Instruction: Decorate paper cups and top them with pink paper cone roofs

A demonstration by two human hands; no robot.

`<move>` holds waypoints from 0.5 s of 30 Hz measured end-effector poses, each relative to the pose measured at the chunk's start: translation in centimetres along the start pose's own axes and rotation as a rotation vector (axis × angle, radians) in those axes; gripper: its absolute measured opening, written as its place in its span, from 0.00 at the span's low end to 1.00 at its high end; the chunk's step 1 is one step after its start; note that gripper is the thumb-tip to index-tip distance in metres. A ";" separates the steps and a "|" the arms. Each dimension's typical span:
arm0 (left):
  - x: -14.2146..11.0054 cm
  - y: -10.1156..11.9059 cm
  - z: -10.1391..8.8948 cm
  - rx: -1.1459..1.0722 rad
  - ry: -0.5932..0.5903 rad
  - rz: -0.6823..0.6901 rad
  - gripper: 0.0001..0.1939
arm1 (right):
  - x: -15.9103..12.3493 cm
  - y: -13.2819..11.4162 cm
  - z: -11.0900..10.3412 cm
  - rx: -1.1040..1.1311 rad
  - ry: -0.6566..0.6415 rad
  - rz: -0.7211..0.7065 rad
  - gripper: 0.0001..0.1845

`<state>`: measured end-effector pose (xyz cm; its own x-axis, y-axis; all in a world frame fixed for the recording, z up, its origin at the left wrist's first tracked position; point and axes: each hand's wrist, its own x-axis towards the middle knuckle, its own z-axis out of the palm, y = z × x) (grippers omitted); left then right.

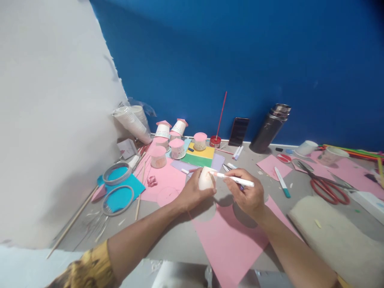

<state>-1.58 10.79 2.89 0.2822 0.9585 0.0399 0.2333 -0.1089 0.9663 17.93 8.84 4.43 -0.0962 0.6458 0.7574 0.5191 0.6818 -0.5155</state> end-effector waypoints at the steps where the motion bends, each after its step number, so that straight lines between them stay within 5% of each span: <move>1: 0.0 0.0 0.0 -0.001 0.000 -0.005 0.24 | 0.0 0.0 -0.1 -0.004 0.003 0.003 0.04; 15: 0.1 0.0 -0.1 -0.042 0.015 -0.037 0.23 | 0.1 0.2 -0.5 -0.044 0.020 -0.008 0.04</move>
<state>-1.65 10.95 2.92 0.2605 0.9655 0.0076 0.2035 -0.0626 0.9771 18.43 8.91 4.62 -0.0836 0.6329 0.7697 0.5555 0.6708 -0.4913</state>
